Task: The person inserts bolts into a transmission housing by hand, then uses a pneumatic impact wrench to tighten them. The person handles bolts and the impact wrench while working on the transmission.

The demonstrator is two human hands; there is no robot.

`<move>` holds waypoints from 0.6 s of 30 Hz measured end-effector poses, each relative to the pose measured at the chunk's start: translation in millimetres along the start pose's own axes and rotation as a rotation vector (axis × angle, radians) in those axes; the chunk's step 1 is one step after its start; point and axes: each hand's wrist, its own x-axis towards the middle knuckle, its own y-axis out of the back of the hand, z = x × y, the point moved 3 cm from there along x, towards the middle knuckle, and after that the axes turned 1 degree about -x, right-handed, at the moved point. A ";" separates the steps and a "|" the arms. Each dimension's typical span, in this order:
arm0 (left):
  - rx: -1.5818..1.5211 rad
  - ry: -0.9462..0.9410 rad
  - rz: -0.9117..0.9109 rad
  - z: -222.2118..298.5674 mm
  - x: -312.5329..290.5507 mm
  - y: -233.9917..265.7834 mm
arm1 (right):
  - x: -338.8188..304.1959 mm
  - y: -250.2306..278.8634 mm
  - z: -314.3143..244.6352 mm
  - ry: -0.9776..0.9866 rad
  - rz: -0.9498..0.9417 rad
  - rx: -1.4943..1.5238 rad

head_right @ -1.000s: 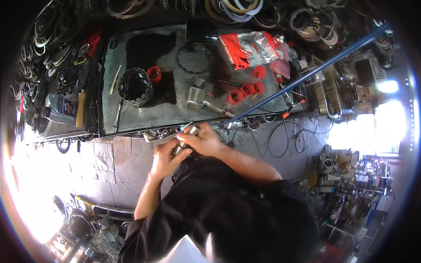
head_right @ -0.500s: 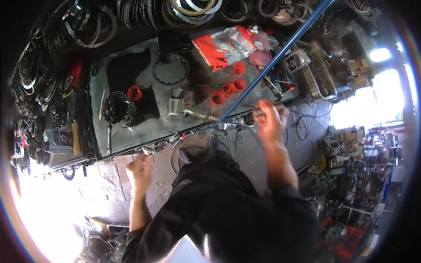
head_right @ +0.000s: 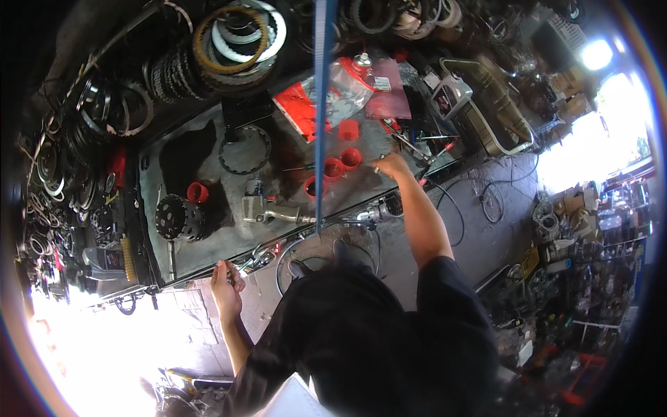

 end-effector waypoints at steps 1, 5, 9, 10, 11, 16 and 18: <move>0.004 0.014 -0.001 -2.4 -0.9 -11.6 | -6.5 6.2 -5.2 0.000 0.005 -0.024; 0.024 -0.007 -0.042 4.8 -5.1 -62.3 | -90.8 59.3 -53.7 0.314 -0.045 0.049; 0.380 -0.083 -0.155 20.0 -24.3 -123.5 | -232.2 86.0 -93.1 0.977 -0.373 0.364; 0.492 -0.109 -0.205 22.7 -30.9 -139.8 | -258.0 86.3 -103.4 1.177 -0.453 0.449; 0.533 -0.117 -0.276 25.5 -35.6 -155.8 | -271.3 80.2 -112.7 1.163 -0.449 0.388; 0.762 -0.138 -0.556 32.6 -55.3 -217.2 | -287.5 51.1 -140.0 1.415 -0.164 0.457; 0.733 -0.109 -0.536 30.4 -60.3 -228.4 | -283.8 40.5 -138.6 1.447 -0.110 0.460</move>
